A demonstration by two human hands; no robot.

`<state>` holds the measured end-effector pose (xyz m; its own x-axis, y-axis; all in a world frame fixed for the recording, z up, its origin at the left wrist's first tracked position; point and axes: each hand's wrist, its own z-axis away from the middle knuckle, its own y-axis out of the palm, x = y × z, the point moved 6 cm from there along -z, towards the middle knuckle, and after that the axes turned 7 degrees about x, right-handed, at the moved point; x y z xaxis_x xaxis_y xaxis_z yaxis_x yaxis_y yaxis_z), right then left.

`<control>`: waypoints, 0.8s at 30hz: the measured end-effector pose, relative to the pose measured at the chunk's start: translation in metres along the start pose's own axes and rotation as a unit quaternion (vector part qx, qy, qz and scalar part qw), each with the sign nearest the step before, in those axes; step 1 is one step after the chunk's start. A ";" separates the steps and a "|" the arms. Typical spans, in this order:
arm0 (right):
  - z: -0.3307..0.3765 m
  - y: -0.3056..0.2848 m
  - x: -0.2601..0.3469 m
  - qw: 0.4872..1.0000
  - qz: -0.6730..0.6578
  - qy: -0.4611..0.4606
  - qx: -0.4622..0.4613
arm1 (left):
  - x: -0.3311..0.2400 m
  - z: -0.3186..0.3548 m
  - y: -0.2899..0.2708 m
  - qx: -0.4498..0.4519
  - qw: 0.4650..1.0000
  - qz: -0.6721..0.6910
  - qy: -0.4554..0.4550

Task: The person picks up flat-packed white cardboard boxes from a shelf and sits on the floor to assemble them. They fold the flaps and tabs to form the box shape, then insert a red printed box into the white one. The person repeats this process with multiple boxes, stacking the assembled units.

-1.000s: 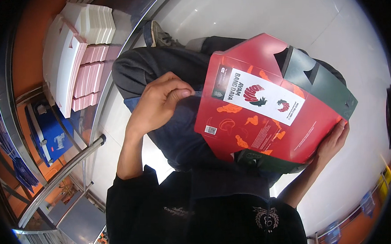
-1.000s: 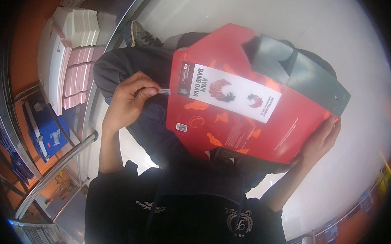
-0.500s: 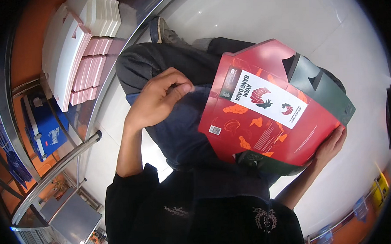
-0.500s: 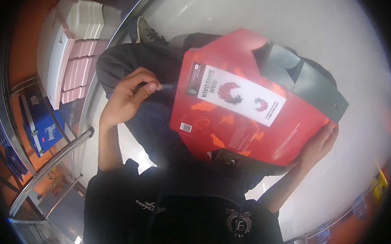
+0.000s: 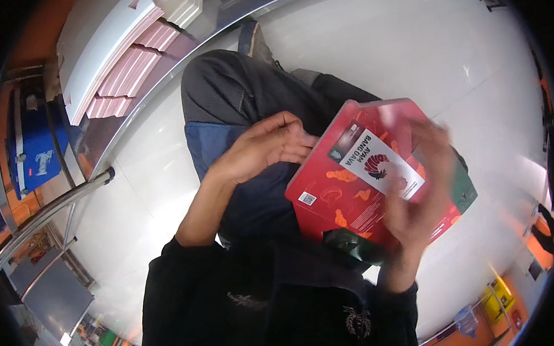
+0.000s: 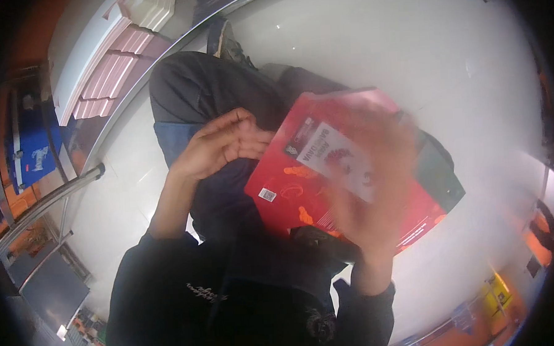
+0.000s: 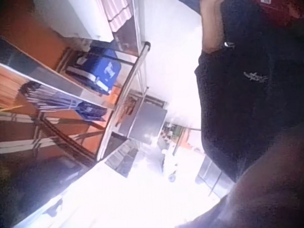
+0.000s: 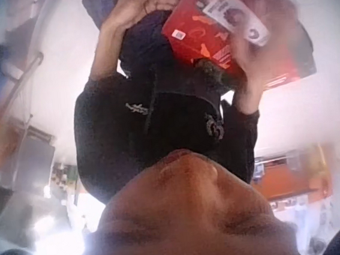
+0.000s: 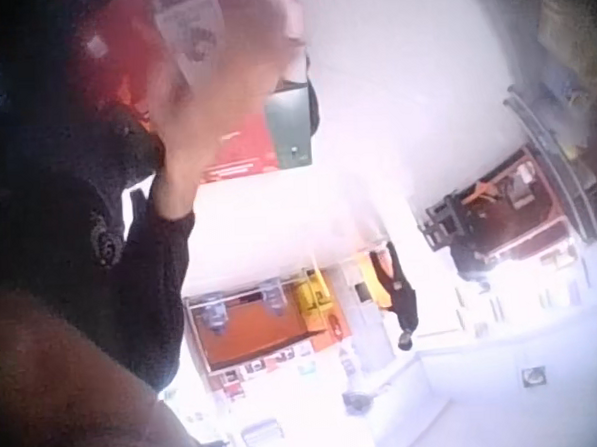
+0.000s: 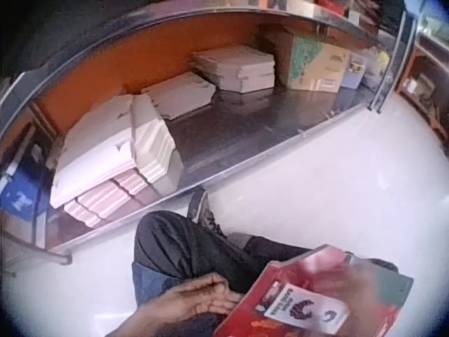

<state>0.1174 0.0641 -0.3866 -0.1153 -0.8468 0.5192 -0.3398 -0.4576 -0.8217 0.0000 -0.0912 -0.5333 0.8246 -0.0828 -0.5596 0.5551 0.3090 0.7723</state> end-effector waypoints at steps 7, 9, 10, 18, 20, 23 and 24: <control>-0.065 0.103 0.019 0.960 0.089 -0.175 0.199 | -0.006 0.002 0.004 0.044 0.998 0.028 0.018; -0.064 0.102 0.019 0.961 0.053 -0.193 0.188 | -0.006 0.002 0.002 0.054 0.997 0.058 0.021; -0.062 0.103 0.017 0.962 0.046 -0.209 0.172 | -0.005 0.002 0.001 0.051 0.996 0.073 0.017; -0.053 0.086 0.016 0.960 0.025 -0.250 0.119 | 0.006 -0.001 0.002 0.056 0.975 0.211 0.036; -0.050 0.081 0.018 0.959 0.009 -0.268 0.091 | 0.009 -0.001 0.007 0.040 0.973 0.223 0.050; -0.047 0.078 0.020 0.959 0.005 -0.278 0.064 | 0.014 -0.001 0.015 0.033 0.963 0.265 0.030; -0.046 0.077 0.021 0.959 0.006 -0.278 0.059 | 0.016 -0.002 0.015 0.037 0.960 0.274 0.035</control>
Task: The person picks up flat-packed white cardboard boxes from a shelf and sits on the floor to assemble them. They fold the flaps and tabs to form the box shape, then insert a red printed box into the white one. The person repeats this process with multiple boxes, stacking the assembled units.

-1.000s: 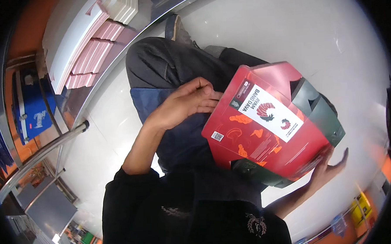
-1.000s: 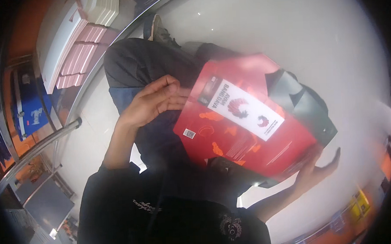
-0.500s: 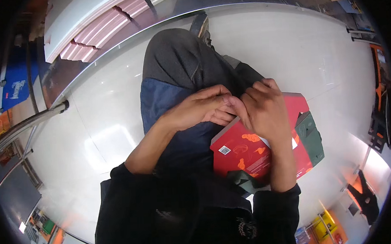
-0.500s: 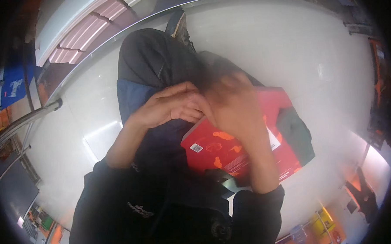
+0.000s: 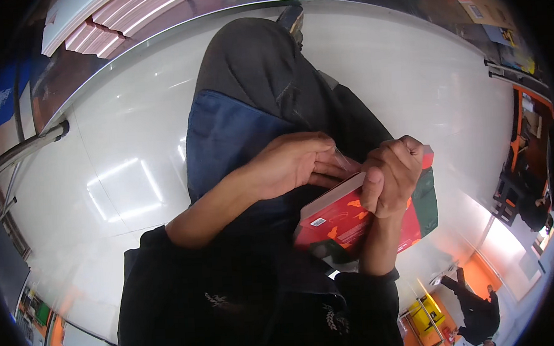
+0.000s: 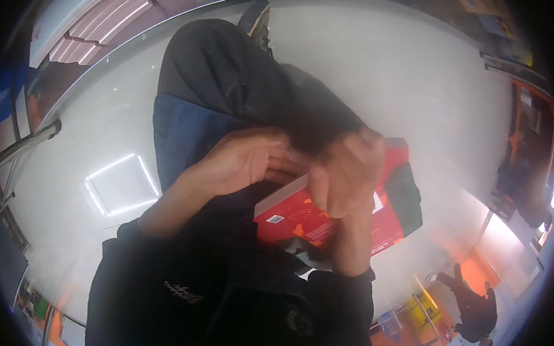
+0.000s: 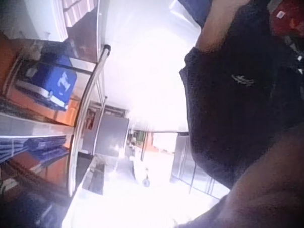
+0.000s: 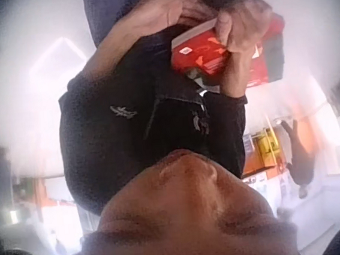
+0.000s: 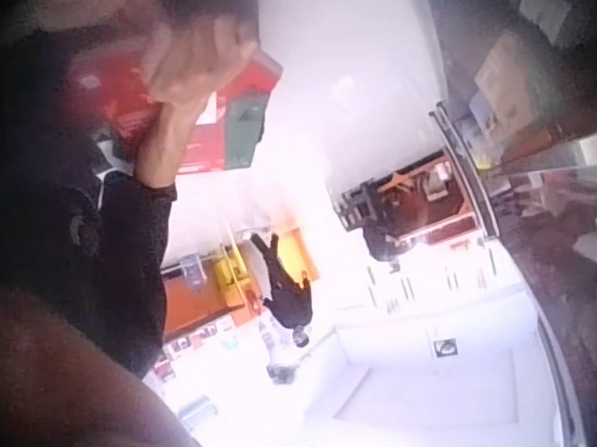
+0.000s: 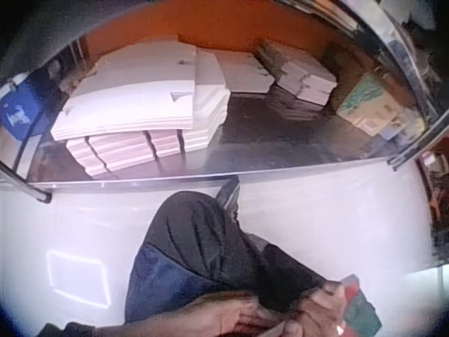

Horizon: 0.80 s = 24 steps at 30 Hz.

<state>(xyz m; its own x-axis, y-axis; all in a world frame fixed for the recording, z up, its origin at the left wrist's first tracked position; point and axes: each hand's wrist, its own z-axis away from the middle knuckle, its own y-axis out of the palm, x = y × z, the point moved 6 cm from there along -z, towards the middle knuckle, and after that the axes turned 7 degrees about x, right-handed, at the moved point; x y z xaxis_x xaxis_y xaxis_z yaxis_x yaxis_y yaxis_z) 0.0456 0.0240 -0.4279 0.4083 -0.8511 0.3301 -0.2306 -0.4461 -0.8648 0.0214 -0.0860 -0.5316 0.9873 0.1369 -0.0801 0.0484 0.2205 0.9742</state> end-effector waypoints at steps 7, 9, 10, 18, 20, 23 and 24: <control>-0.002 -0.001 0.002 1.000 0.011 -0.010 0.012 | 0.002 0.004 -0.001 0.010 1.000 0.017 0.010; -0.001 0.000 -0.001 1.000 0.006 -0.006 0.026 | 0.001 0.005 0.000 0.009 1.000 0.027 0.006; -0.001 0.001 -0.002 0.999 0.004 -0.003 0.040 | 0.002 0.005 -0.003 0.011 0.999 0.038 0.001; -0.011 0.013 0.002 0.987 0.032 -0.004 0.159 | -0.008 0.014 -0.004 -0.035 0.999 0.002 -0.011; -0.009 0.013 0.002 0.985 0.048 -0.007 0.168 | -0.007 0.013 -0.007 -0.056 0.998 -0.006 -0.015; 0.000 0.011 0.004 0.987 0.071 0.000 0.141 | -0.008 0.015 0.003 -0.103 0.994 -0.022 -0.006; 0.005 0.012 0.005 0.989 0.079 0.004 0.125 | -0.005 0.012 0.002 -0.094 0.995 -0.017 -0.009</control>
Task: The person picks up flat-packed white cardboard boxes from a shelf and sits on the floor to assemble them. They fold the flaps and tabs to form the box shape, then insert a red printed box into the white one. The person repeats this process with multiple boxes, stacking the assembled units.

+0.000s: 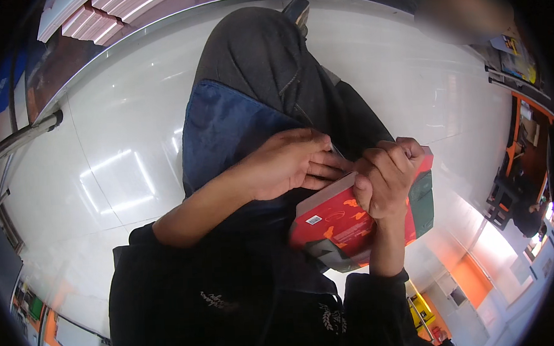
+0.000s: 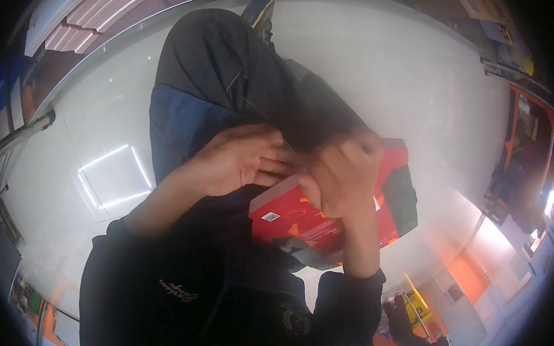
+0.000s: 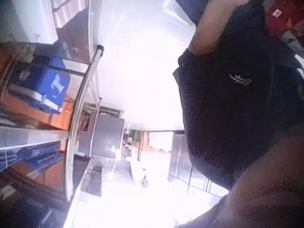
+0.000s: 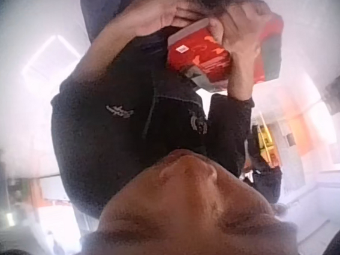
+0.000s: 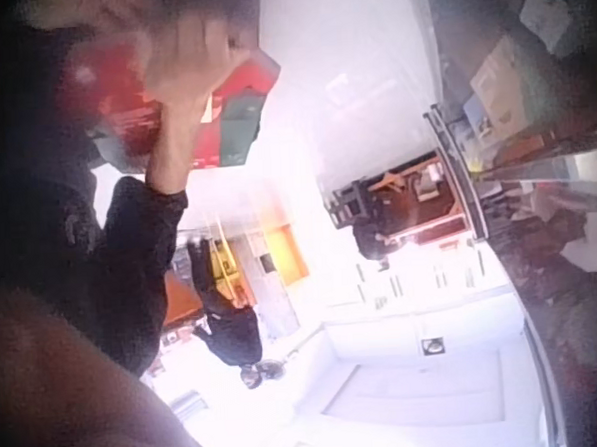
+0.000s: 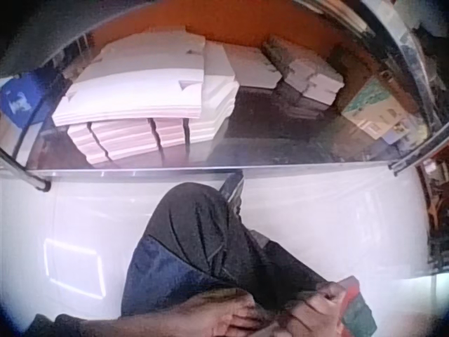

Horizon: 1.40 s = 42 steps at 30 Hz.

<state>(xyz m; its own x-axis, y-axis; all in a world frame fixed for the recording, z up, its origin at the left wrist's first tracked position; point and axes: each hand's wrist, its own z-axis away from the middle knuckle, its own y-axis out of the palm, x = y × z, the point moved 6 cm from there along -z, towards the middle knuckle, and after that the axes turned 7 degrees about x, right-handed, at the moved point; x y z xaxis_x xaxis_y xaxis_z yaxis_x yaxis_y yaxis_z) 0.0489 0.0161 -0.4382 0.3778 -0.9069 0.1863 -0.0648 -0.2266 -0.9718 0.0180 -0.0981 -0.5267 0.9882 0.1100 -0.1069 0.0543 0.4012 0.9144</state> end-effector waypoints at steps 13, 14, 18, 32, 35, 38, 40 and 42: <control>0.015 -0.005 -0.001 0.996 0.026 0.003 -0.084 | 0.020 0.000 -0.005 0.007 0.996 0.093 -0.007; 0.014 -0.004 -0.001 0.996 0.033 0.000 -0.077 | 0.021 -0.002 -0.005 0.009 0.995 0.096 -0.010; 0.018 -0.005 -0.004 0.997 0.021 -0.016 -0.078 | 0.022 -0.005 -0.003 -0.031 0.999 0.041 -0.008; 0.026 -0.024 0.000 0.981 -0.037 -0.057 -0.180 | 0.031 -0.011 0.001 -0.178 0.979 -0.093 0.019; 0.030 -0.024 0.003 0.982 -0.012 -0.051 -0.184 | 0.036 -0.014 0.011 -0.220 0.972 -0.072 0.036; 0.033 -0.024 0.004 0.980 -0.028 -0.034 -0.192 | 0.044 -0.025 0.001 -0.204 0.976 -0.065 0.049; 0.038 -0.029 0.006 0.980 -0.026 -0.021 -0.194 | 0.041 -0.037 -0.009 -0.106 0.993 0.027 0.051; 0.041 -0.032 0.007 0.980 -0.020 -0.019 -0.199 | 0.043 -0.034 -0.009 -0.140 0.989 0.007 0.044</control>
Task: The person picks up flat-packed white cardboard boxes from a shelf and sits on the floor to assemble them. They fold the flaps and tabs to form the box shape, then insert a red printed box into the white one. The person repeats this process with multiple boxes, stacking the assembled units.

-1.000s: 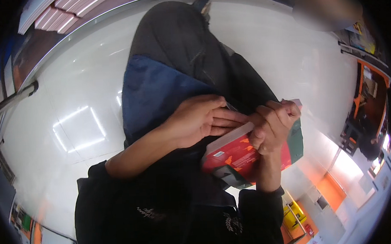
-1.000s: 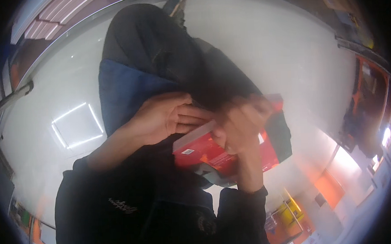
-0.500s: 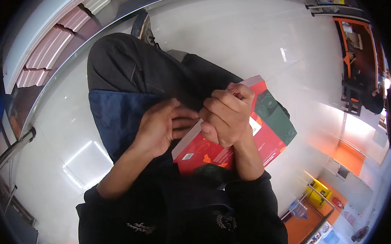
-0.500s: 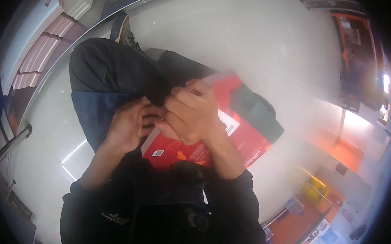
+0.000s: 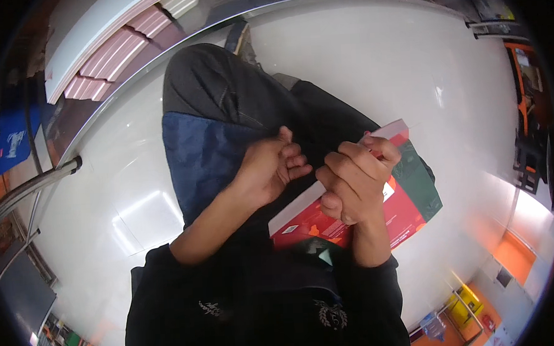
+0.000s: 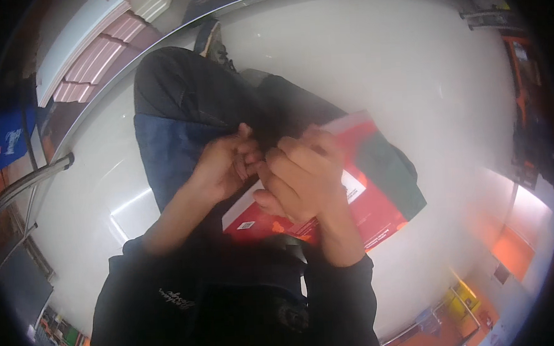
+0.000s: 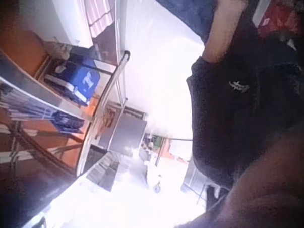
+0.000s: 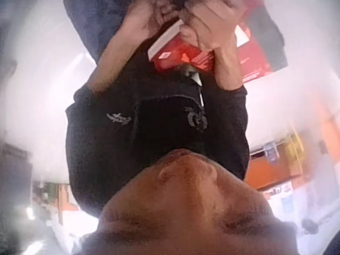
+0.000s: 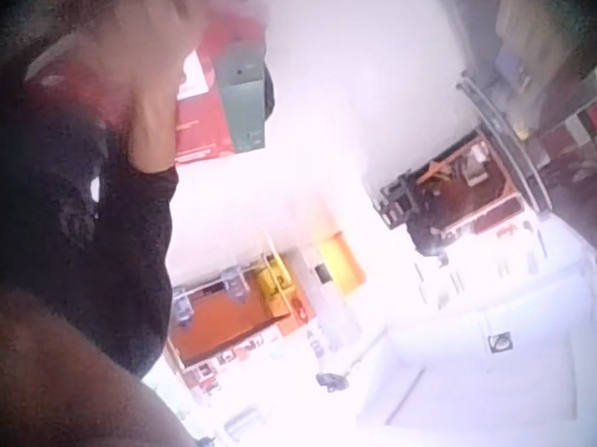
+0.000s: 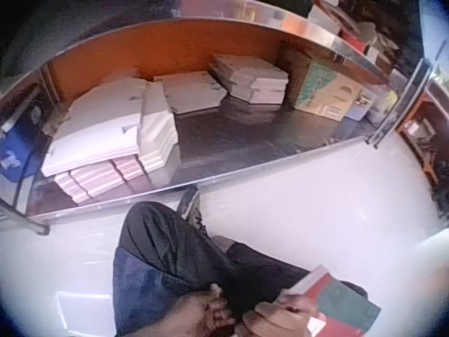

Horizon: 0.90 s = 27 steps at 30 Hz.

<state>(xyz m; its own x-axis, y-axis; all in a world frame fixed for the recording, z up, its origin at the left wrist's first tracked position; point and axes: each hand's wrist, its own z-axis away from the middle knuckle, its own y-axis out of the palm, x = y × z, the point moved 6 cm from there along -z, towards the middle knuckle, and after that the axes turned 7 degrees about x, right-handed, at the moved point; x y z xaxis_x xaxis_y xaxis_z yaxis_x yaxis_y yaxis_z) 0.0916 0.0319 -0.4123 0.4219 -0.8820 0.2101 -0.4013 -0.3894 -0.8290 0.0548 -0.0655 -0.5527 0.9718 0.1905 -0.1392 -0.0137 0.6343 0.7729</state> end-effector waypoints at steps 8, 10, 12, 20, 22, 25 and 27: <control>-0.009 0.018 -0.008 0.999 -0.021 0.010 0.035 | -0.047 0.037 0.008 0.045 0.975 -0.103 0.194; -0.010 0.021 -0.009 0.998 -0.022 0.019 0.054 | -0.064 0.048 0.008 0.059 0.963 -0.105 0.240; -0.009 0.025 -0.011 0.997 -0.012 0.028 0.065 | -0.081 0.058 0.005 0.059 0.950 -0.125 0.279; -0.014 0.042 -0.015 0.996 -0.032 0.046 0.074 | -0.108 0.085 -0.011 0.046 0.929 -0.167 0.327; -0.011 0.042 -0.014 0.996 -0.035 0.055 0.068 | -0.103 0.082 -0.011 0.031 0.926 -0.189 0.326; -0.010 0.044 -0.015 0.993 -0.027 0.065 0.094 | -0.105 0.076 -0.013 0.055 0.928 -0.163 0.332; -0.011 0.044 -0.015 0.993 -0.022 0.065 0.101 | -0.107 0.076 -0.010 0.081 0.928 -0.135 0.336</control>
<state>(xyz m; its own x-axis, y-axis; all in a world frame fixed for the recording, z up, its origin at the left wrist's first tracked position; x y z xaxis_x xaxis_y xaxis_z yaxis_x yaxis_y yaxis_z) 0.0584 0.0249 -0.4458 0.3211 -0.8974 0.3026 -0.2085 -0.3787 -0.9017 -0.0307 -0.1493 -0.4986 0.5671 0.4997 -0.6547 0.2989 0.6159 0.7289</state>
